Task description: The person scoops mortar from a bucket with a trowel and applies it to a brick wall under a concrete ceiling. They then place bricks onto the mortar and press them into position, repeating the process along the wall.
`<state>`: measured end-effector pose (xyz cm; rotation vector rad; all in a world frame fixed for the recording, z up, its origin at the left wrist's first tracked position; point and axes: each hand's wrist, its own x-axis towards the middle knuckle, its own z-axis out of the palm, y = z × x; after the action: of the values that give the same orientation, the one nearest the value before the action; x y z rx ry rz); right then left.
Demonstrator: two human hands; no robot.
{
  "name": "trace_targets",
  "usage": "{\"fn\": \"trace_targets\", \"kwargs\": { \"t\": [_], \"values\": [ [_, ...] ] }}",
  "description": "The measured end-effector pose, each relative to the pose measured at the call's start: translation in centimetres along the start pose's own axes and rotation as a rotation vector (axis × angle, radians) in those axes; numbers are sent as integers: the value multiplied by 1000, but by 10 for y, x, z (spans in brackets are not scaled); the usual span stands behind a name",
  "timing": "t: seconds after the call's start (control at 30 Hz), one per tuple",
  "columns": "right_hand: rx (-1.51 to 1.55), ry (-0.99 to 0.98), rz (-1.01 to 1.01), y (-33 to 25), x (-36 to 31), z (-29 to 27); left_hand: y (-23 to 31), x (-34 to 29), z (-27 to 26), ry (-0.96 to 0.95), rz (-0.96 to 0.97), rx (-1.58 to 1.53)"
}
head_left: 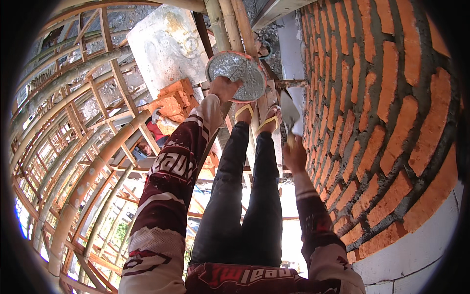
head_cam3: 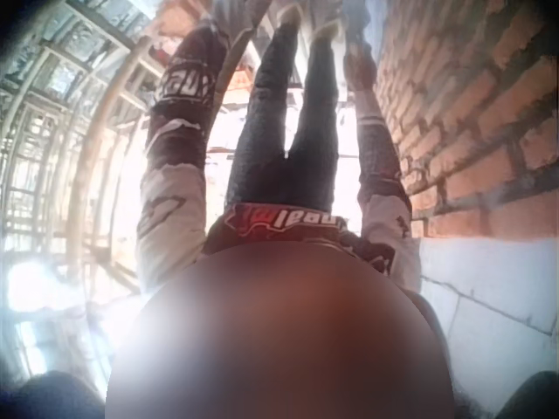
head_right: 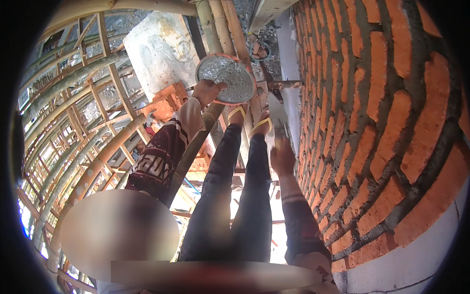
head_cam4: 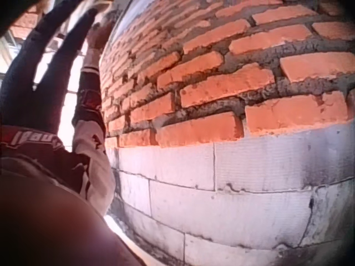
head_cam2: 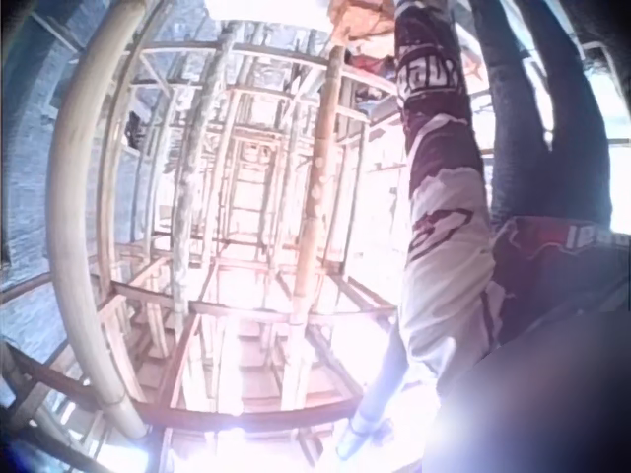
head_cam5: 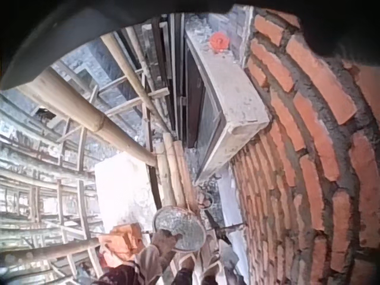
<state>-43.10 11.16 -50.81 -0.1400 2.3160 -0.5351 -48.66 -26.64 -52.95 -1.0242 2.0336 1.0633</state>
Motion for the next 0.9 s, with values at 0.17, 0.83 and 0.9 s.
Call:
{"fn": "trace_targets", "kwargs": {
  "t": [0.17, 0.83, 0.9],
  "values": [
    [89, 79, -88, -66, 128, 27, -23, 31, -16, 20, -38, 16],
    [-267, -299, -216, -100, 169, 38, -69, 59, -22, 379, -391, -180],
    [-164, -347, -297, -102, 195, 68, -64, 58, -15, 407, -414, -185]
  ]
}}
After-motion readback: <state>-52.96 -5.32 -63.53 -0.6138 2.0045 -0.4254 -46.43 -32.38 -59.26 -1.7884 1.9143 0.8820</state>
